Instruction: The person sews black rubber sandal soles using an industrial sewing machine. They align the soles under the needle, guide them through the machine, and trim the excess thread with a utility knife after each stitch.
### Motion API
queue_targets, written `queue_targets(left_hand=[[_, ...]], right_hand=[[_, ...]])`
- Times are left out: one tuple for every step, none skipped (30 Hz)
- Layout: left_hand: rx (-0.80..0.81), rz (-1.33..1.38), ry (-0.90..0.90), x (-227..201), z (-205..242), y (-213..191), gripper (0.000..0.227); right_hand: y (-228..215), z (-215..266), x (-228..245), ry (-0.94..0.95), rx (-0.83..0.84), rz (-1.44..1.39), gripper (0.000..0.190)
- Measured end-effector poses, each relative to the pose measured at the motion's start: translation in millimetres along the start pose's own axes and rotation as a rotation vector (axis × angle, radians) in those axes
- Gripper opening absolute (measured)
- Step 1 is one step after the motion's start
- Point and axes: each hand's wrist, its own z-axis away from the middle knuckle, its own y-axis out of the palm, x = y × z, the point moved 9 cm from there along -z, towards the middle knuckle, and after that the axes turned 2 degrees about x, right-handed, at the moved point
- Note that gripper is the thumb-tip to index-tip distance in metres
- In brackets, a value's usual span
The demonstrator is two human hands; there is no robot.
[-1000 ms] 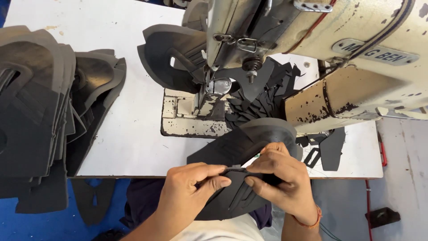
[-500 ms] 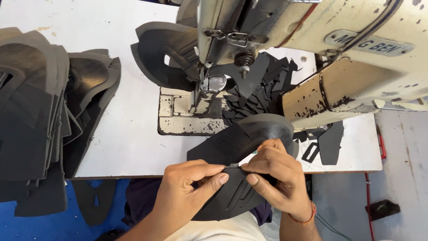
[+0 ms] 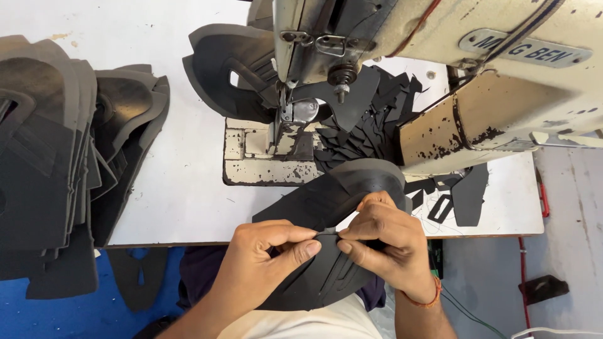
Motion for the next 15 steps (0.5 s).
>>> queue_targets(left_hand=[[0.0, -0.003, 0.0, 2.4, 0.1, 0.0, 0.019], [0.016, 0.014, 0.01, 3.7, 0.3, 1.3, 0.019], [0.031, 0.031, 0.022, 4.7, 0.4, 2.3, 0.02], [0.029, 0.028, 0.023, 4.5, -0.4, 2.6, 0.02], [0.049, 0.036, -0.018, 8.2, -1.2, 5.4, 0.021], [0.07, 0.044, -0.06, 11.9, -1.8, 8.3, 0.022], [0.069, 0.044, -0.058, 6.5, -3.9, 8.6, 0.022], [0.117, 0.091, -0.094, 4.3, -5.3, 13.5, 0.024], [0.163, 0.137, -0.129, 1.6, -6.6, 18.4, 0.028], [0.161, 0.138, -0.125, 6.4, -7.9, 22.7, 0.028], [0.151, 0.114, -0.081, 7.6, -9.4, 25.7, 0.021], [0.141, 0.089, -0.036, 8.9, -10.7, 28.2, 0.016], [0.134, 0.091, -0.03, 7.4, -11.8, 33.6, 0.016], [0.104, 0.075, 0.05, -0.3, -13.8, 35.8, 0.014], [0.07, 0.059, 0.124, -7.0, -14.6, 37.1, 0.012]], right_hand=[[-0.4, 0.1, -0.1, -0.001, -0.002, -0.002, 0.018], [-1.9, 0.3, 1.2, -0.014, -0.015, 0.008, 0.017], [-3.5, -0.2, 2.4, -0.03, -0.028, 0.017, 0.017], [-3.1, -0.7, 3.7, -0.033, -0.028, 0.015, 0.017], [-4.2, -0.9, 5.6, -0.041, -0.039, 0.031, 0.017], [-5.2, -1.1, 7.6, -0.048, -0.05, 0.046, 0.016], [-5.8, -1.7, 8.5, -0.05, -0.05, 0.047, 0.016], [-5.1, -2.2, 10.4, -0.06, -0.036, 0.068, 0.016], [-4.6, -3.1, 12.4, -0.072, -0.021, 0.09, 0.016], [-5.5, -3.5, 15.8, -0.075, -0.02, 0.092, 0.016], [-6.4, -4.3, 18.3, -0.066, -0.021, 0.132, 0.018], [-6.7, -5.5, 20.9, -0.056, -0.023, 0.173, 0.019], [-10.2, -4.0, 27.0, -0.064, -0.017, 0.174, 0.019], [-14.1, -3.3, 30.0, -0.037, -0.023, 0.292, 0.022], [-17.1, -3.0, 32.3, -0.007, -0.025, 0.406, 0.025]])
